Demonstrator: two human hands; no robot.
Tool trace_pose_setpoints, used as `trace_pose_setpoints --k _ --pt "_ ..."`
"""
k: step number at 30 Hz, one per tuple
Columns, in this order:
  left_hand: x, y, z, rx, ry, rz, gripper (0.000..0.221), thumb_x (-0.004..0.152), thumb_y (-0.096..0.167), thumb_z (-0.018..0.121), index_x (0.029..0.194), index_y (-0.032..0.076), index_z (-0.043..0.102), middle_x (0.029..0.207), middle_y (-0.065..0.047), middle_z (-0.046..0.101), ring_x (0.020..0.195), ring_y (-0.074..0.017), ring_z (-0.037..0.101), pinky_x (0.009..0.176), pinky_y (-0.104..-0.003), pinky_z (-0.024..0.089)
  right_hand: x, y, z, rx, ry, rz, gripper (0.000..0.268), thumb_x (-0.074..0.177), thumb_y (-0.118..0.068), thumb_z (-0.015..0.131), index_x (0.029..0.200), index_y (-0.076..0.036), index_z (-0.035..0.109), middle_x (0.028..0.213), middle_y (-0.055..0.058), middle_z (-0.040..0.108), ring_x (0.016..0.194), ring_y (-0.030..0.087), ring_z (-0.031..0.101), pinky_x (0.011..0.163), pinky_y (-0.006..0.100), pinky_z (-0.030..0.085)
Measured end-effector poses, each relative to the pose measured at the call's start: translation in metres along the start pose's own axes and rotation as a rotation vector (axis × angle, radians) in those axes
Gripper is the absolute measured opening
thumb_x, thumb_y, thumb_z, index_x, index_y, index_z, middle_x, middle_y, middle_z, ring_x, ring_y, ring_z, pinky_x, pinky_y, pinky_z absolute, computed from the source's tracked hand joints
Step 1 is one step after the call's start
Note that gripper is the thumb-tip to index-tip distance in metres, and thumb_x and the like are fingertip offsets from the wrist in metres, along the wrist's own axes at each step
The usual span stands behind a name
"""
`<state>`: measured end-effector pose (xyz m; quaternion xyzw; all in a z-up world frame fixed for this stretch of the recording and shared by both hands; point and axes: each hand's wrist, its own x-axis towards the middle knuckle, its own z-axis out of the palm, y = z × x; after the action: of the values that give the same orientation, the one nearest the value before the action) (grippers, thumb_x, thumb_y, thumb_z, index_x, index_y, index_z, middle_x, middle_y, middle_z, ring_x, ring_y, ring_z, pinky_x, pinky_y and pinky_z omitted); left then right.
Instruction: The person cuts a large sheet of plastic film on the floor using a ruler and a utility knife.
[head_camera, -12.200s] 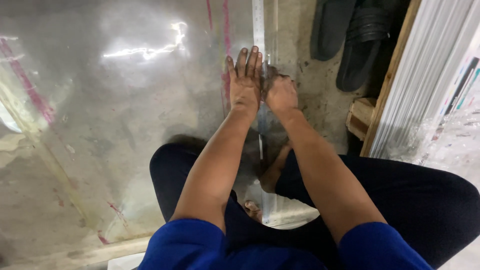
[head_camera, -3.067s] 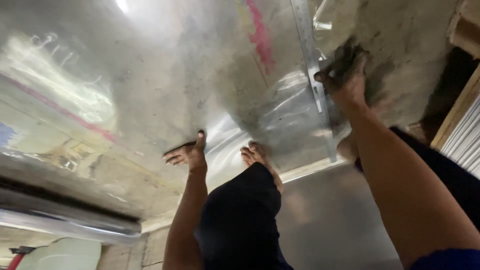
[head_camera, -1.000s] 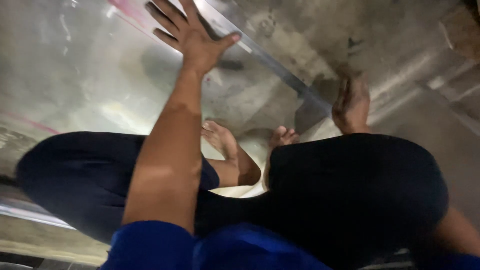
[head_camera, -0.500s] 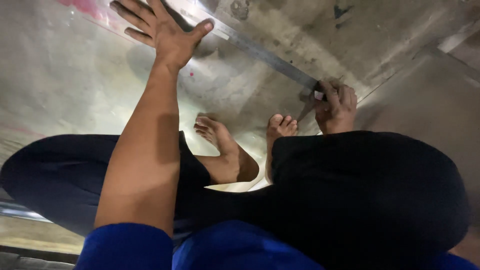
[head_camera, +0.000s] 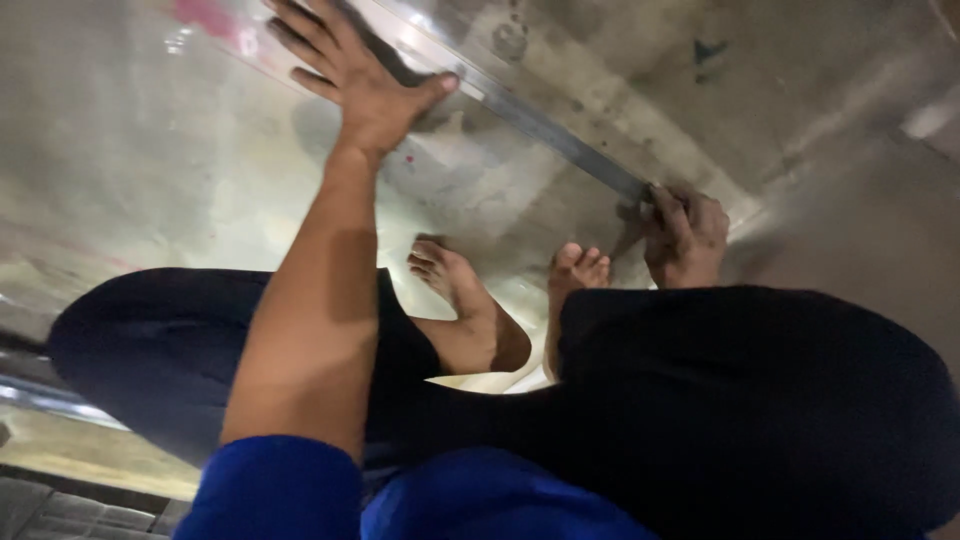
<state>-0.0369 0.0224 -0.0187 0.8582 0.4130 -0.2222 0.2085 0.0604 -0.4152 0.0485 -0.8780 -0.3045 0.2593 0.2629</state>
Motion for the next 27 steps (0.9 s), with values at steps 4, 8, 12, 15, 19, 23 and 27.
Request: trace_pose_setpoints --k 4,8,12,15,19,23,27 --pt "-0.003 0.014 -0.009 -0.037 0.0 0.048 0.163 0.063 0.056 0.099 0.162 0.015 -0.022 0.158 -0.031 -0.039 0.147 -0.0531 -0.033 0.117 -0.075 -0.006 -0.002 -0.002 -0.002 -0.008 -0.014 0.069 0.043 0.093 -0.01 0.073 0.136 -0.006 0.069 0.126 0.018 0.067 0.109 0.036 0.063 0.092 0.049 0.048" --pt "-0.006 0.025 -0.016 -0.112 0.041 0.061 0.164 0.067 0.051 0.104 0.161 0.016 -0.026 0.159 -0.027 -0.04 0.148 -0.0511 -0.035 0.117 -0.075 -0.009 -0.014 0.01 0.001 0.034 -0.098 0.136 0.053 0.087 -0.005 0.067 0.139 -0.012 0.069 0.13 0.015 0.067 0.11 0.033 0.064 0.093 0.049 0.05" --pt "-0.007 0.024 -0.013 -0.099 0.066 0.07 0.164 0.071 0.056 0.104 0.16 0.016 -0.028 0.16 -0.026 -0.04 0.148 -0.0503 -0.035 0.118 -0.074 -0.01 -0.014 0.006 -0.003 -0.03 -0.102 0.127 0.059 0.079 -0.006 0.069 0.138 -0.012 0.069 0.132 0.015 0.067 0.111 0.035 0.062 0.096 0.051 0.049" --pt "-0.003 0.027 -0.018 -0.095 0.036 0.033 0.167 0.066 0.059 0.104 0.158 0.014 -0.027 0.158 -0.028 -0.039 0.147 -0.0514 -0.034 0.116 -0.073 -0.009 -0.019 0.02 0.003 0.03 -0.108 0.109 0.054 0.084 -0.013 0.073 0.137 -0.007 0.068 0.128 0.019 0.065 0.106 0.039 0.06 0.092 0.052 0.047" --pt "-0.004 0.036 -0.022 -0.133 0.01 0.011 0.17 0.063 0.058 0.107 0.155 0.012 -0.028 0.157 -0.029 -0.038 0.145 -0.0524 -0.034 0.115 -0.075 -0.01 -0.022 0.016 0.004 -0.106 -0.099 0.109 0.04 0.092 -0.016 0.076 0.131 -0.008 0.07 0.123 0.016 0.066 0.109 0.038 0.062 0.092 0.053 0.05" --pt "-0.001 0.039 -0.026 -0.061 -0.025 -0.043 0.173 0.059 0.063 0.108 0.155 0.009 -0.026 0.156 -0.03 -0.036 0.145 -0.0539 -0.032 0.114 -0.077 -0.005 -0.028 0.026 0.018 -0.115 -0.014 0.098 0.031 0.098 -0.017 0.085 0.124 -0.005 0.071 0.118 0.021 0.066 0.103 0.037 0.064 0.086 0.054 0.054" --pt "-0.001 0.034 -0.02 -0.111 0.009 -0.005 0.173 0.06 0.062 0.108 0.155 0.008 -0.026 0.156 -0.031 -0.037 0.145 -0.0539 -0.032 0.114 -0.078 -0.005 -0.015 0.023 -0.006 0.039 -0.171 0.132 0.037 0.094 -0.017 0.082 0.125 0.0 0.07 0.115 0.026 0.064 0.101 0.039 0.067 0.083 0.053 0.056"
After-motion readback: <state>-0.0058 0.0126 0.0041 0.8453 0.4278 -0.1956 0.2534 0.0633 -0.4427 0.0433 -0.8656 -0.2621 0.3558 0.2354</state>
